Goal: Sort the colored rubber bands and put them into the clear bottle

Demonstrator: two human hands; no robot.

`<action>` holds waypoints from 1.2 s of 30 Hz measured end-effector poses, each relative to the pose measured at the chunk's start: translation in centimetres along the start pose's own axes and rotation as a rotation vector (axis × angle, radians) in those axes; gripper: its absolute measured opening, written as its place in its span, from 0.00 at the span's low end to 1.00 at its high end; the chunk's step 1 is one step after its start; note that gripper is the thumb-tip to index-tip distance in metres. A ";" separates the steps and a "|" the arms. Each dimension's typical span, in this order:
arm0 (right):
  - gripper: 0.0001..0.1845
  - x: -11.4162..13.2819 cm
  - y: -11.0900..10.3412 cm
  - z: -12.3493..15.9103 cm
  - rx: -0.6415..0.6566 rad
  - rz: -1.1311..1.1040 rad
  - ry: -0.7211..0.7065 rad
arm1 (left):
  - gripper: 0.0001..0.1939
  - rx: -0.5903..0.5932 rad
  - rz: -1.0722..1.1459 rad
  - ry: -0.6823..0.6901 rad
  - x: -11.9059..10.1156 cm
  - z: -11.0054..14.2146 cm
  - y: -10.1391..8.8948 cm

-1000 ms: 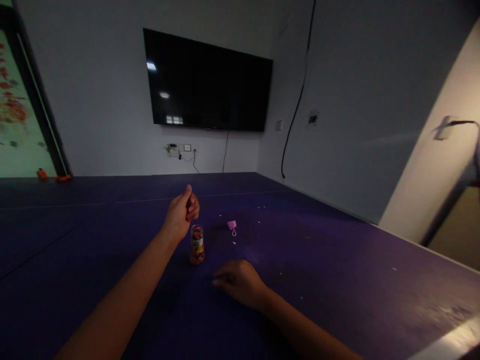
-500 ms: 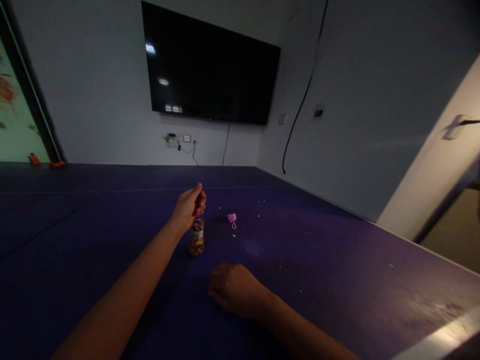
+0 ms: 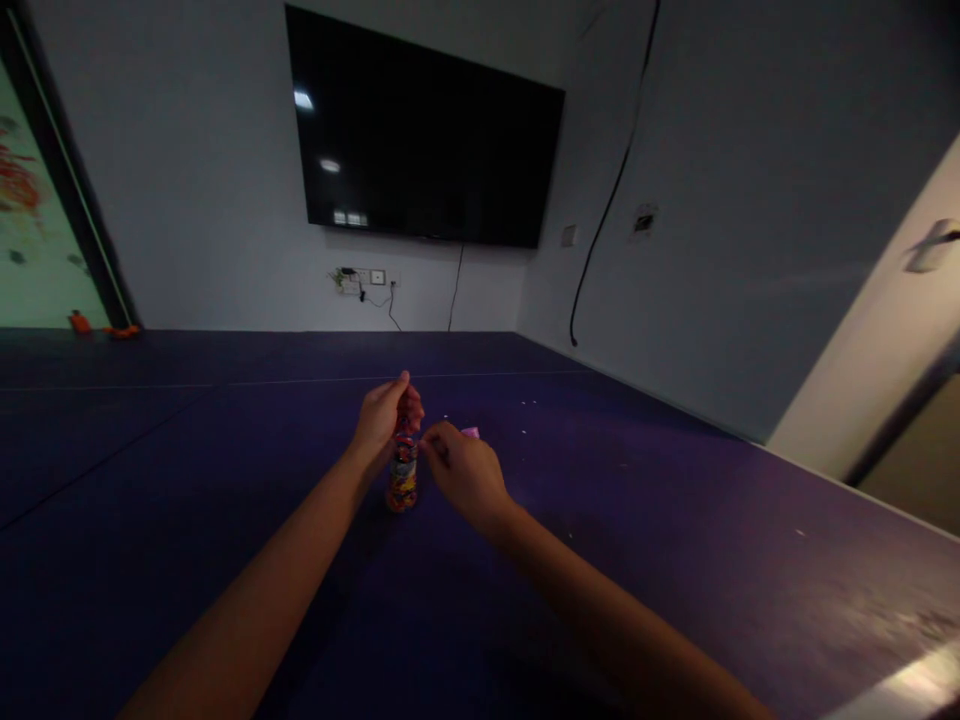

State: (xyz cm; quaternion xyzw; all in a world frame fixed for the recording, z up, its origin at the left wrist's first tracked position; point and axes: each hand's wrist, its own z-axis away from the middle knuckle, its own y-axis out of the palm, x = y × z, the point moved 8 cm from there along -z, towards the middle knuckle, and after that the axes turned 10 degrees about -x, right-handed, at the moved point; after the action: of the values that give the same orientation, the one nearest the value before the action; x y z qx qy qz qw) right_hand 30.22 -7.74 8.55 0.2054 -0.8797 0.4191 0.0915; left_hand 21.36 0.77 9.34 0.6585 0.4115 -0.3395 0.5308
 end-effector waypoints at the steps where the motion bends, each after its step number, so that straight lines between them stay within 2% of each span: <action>1: 0.12 0.4 0.1 -0.6 -0.010 0.031 -0.001 | 0.16 -0.029 0.006 -0.006 0.0 0.0 -0.2; 6: 0.15 1.5 1.4 -1.5 0.001 0.152 -0.027 | 0.15 -0.181 0.029 -0.058 0.3 -0.1 -1.5; 13: 0.14 1.0 1.3 -1.0 -0.065 0.031 0.008 | 0.14 -0.129 0.011 -0.069 0.3 0.2 -1.0; 16: 0.14 0.7 1.6 -0.3 -0.158 -0.107 -0.005 | 0.14 -0.102 -0.030 -0.062 0.3 0.4 -0.8; 19: 0.13 0.3 1.8 0.8 -0.303 -0.264 -0.031 | 0.15 -0.088 -0.044 -0.051 0.3 0.5 -0.8; 23: 0.15 -0.3 2.1 1.7 -0.438 -0.365 -0.030 | 0.16 -0.086 -0.023 0.002 0.2 0.4 -1.0; 28: 0.20 0.2 2.6 1.7 -0.407 -0.401 -0.071 | 0.17 -0.068 -0.025 0.001 0.3 0.6 -0.7; 36: 0.23 0.2 3.4 1.7 -0.338 -0.425 -0.057 | 0.15 -0.066 -0.006 -0.024 0.3 0.8 -0.6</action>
State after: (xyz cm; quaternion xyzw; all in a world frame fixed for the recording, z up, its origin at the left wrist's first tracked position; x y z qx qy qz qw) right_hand 28.57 -7.20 5.19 0.3789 -0.8766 0.2318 0.1854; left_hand 20.91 0.11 8.63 0.6353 0.4178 -0.3352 0.5563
